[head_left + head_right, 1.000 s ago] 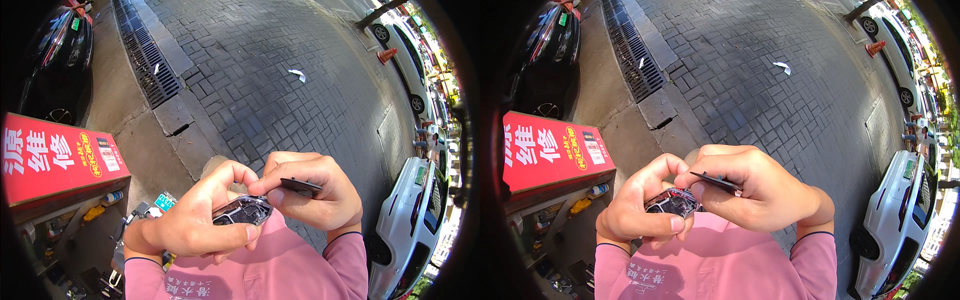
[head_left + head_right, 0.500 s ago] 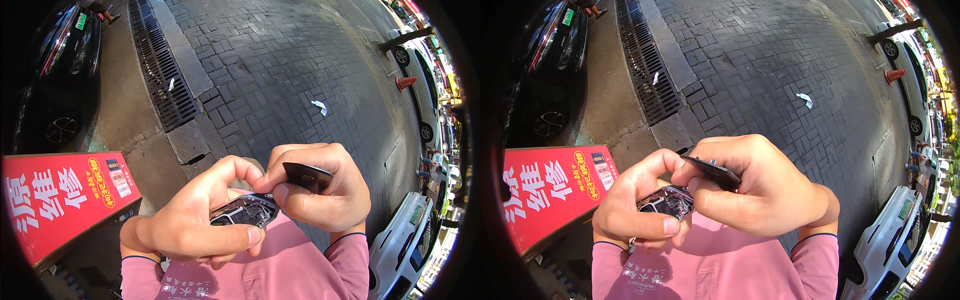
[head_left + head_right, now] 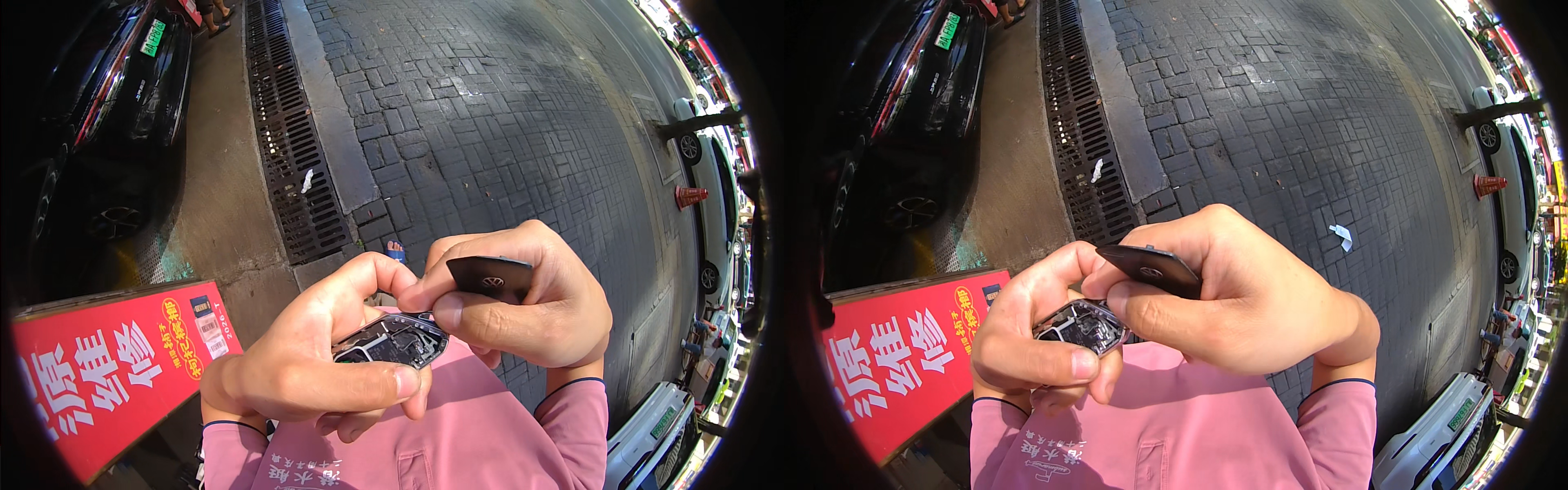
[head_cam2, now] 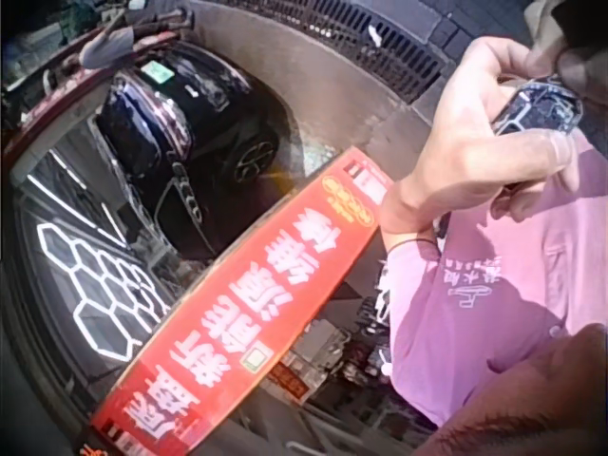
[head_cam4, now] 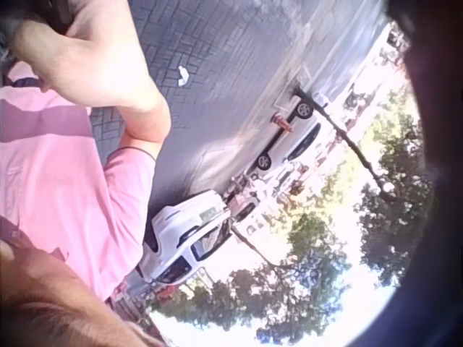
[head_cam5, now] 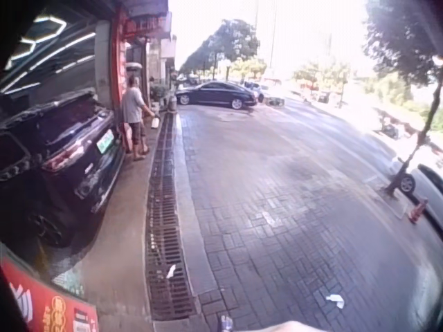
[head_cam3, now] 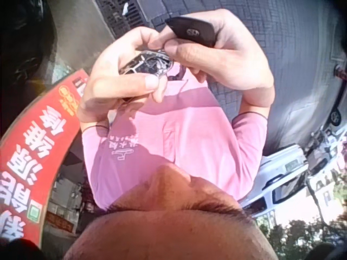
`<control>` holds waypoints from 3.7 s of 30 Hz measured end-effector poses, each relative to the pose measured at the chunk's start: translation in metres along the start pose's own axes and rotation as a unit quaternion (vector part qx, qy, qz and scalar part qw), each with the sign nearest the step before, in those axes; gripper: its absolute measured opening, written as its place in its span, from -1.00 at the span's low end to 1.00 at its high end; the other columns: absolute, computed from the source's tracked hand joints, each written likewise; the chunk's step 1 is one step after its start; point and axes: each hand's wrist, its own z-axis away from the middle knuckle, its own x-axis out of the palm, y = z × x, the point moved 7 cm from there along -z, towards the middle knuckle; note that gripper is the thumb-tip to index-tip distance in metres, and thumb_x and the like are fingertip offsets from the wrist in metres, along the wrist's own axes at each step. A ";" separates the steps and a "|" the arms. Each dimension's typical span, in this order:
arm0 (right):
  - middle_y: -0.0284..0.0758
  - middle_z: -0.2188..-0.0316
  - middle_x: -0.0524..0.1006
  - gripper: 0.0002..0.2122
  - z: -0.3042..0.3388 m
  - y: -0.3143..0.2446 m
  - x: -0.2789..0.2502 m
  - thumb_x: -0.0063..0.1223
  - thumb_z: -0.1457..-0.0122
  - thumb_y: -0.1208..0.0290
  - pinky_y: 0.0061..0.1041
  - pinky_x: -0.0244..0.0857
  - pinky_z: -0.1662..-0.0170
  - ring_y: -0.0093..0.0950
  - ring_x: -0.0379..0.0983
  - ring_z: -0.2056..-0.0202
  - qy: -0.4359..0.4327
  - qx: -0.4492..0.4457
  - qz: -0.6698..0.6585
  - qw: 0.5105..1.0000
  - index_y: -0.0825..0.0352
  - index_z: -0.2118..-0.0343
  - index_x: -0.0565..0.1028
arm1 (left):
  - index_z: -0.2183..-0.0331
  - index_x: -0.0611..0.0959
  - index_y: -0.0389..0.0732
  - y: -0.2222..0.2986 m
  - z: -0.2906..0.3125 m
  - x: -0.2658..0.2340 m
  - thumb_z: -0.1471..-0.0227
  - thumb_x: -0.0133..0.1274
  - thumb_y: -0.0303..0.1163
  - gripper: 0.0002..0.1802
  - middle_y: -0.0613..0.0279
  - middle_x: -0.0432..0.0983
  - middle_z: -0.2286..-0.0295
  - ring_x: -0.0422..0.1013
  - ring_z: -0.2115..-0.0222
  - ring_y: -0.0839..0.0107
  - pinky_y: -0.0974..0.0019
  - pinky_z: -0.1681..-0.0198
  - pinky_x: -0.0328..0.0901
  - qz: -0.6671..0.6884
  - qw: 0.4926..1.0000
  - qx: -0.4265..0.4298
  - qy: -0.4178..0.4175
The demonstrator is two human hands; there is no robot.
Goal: The person disassembles a car key fob, uses a small screwdriver to adjust internal components, and retrieves a replacement battery from a shelf. The person then reassembles the key fob.
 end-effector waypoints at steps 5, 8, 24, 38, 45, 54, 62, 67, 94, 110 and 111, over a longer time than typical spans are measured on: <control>-0.27 0.44 0.49 -0.80 -0.093 -0.052 -0.050 0.07 -0.03 0.76 -0.71 0.13 0.51 -0.66 0.34 0.50 -0.063 -0.037 0.007 0.997 0.53 0.25 0.59 | 0.08 0.18 -0.31 0.091 -0.048 -0.039 0.02 0.10 -0.53 -0.47 -0.05 0.50 0.49 0.29 0.77 0.54 0.50 0.76 0.14 0.054 0.997 0.055 0.007; -0.28 0.44 0.49 -0.79 -0.142 -0.076 -0.069 0.09 -0.06 0.70 -0.66 0.15 0.43 -0.64 0.32 0.44 -0.076 -0.058 0.004 0.995 0.48 0.21 0.59 | 0.11 0.21 -0.35 0.142 -0.067 -0.060 0.30 0.10 -0.64 -0.36 -0.21 0.44 0.65 0.12 0.90 0.55 0.51 0.86 0.00 0.108 0.985 0.081 0.107; -0.31 0.41 0.51 -0.81 -0.443 -0.205 -0.184 0.25 -0.06 0.49 -0.65 0.20 0.39 -0.63 0.36 0.43 -0.015 -0.174 0.044 0.984 0.38 0.24 0.62 | -0.04 0.09 -0.29 0.443 -0.172 -0.216 -0.05 0.06 -0.54 -0.39 -0.12 0.49 0.41 0.35 0.72 0.48 0.45 0.71 0.21 0.083 0.994 0.057 -0.028; -0.31 0.45 0.50 -0.88 -0.693 -0.336 -0.322 0.25 -0.03 0.58 -0.69 0.13 0.53 -0.66 0.35 0.49 -0.101 -0.256 0.139 0.951 0.39 0.34 0.60 | 0.04 0.09 -0.22 0.677 -0.298 -0.314 -0.13 -0.03 -0.55 -0.53 -0.12 0.47 0.37 0.39 0.68 0.46 0.47 0.68 0.26 -0.004 0.985 0.168 0.030; -0.30 0.46 0.50 -0.87 -0.823 -0.394 -0.366 0.25 -0.04 0.53 -0.64 0.18 0.48 -0.61 0.37 0.48 -0.148 -0.209 0.126 0.958 0.43 0.35 0.58 | 0.04 0.08 -0.20 0.790 -0.344 -0.373 -0.06 0.06 -0.51 -0.44 -0.12 0.47 0.35 0.40 0.66 0.43 0.42 0.66 0.27 0.145 0.976 0.163 0.021; -0.32 0.50 0.48 -0.88 -1.015 -0.458 -0.367 0.19 -0.10 0.56 -0.55 0.22 0.46 -0.55 0.37 0.51 -0.222 -0.255 0.160 0.928 0.45 0.31 0.54 | 0.04 0.09 -0.16 0.937 -0.355 -0.496 0.03 0.08 -0.62 -0.39 -0.05 0.48 0.36 0.39 0.65 0.47 0.44 0.64 0.29 0.128 0.980 0.150 0.018; -0.25 0.47 0.52 -0.84 -1.196 -0.521 -0.358 0.29 0.00 0.54 -0.60 0.25 0.49 -0.53 0.44 0.48 -0.196 -0.264 0.145 0.933 0.46 0.36 0.57 | 0.04 0.11 -0.17 1.098 -0.349 -0.613 -0.05 0.01 -0.65 -0.47 0.05 0.49 0.33 0.38 0.61 0.57 0.50 0.57 0.31 0.039 0.972 0.233 0.002; -0.23 0.44 0.50 -0.84 -1.305 -0.565 -0.346 0.20 -0.05 0.65 -0.56 0.30 0.46 -0.48 0.46 0.48 -0.263 -0.298 0.145 0.906 0.50 0.28 0.54 | 0.07 0.12 -0.18 1.186 -0.349 -0.686 -0.03 0.02 -0.67 -0.48 0.04 0.48 0.34 0.36 0.60 0.57 0.52 0.55 0.29 0.051 0.963 0.264 -0.031; -0.04 0.54 0.47 -0.79 -1.964 -0.680 -0.261 0.07 -0.09 0.36 -0.20 0.32 0.38 -0.02 0.43 0.47 -0.479 -0.126 0.438 0.750 0.45 0.44 0.42 | 0.25 0.40 -0.34 1.590 -0.346 -1.176 -0.17 0.01 -0.46 -0.82 0.22 0.47 0.50 0.36 0.61 0.63 0.52 0.55 0.27 -0.103 0.913 0.303 0.254; -0.38 0.63 0.46 -0.79 -2.311 -0.813 -0.104 -0.16 -0.19 0.42 -0.59 0.29 0.52 -0.64 0.40 0.58 -0.470 0.069 0.275 0.836 0.42 0.51 0.43 | -0.08 0.17 -0.31 1.886 -0.177 -1.375 0.12 0.24 -0.48 -0.21 0.11 0.48 0.38 0.42 0.53 0.55 0.49 0.49 0.33 0.021 0.859 0.456 0.234; -0.39 0.63 0.46 -0.79 -2.329 -0.821 -0.093 -0.16 -0.18 0.43 -0.60 0.29 0.52 -0.64 0.39 0.59 -0.483 0.085 0.264 0.830 0.42 0.51 0.43 | -0.08 0.18 -0.32 1.900 -0.172 -1.387 0.15 0.25 -0.49 -0.20 0.14 0.47 0.40 0.42 0.50 0.55 0.47 0.43 0.34 0.011 0.841 0.479 0.252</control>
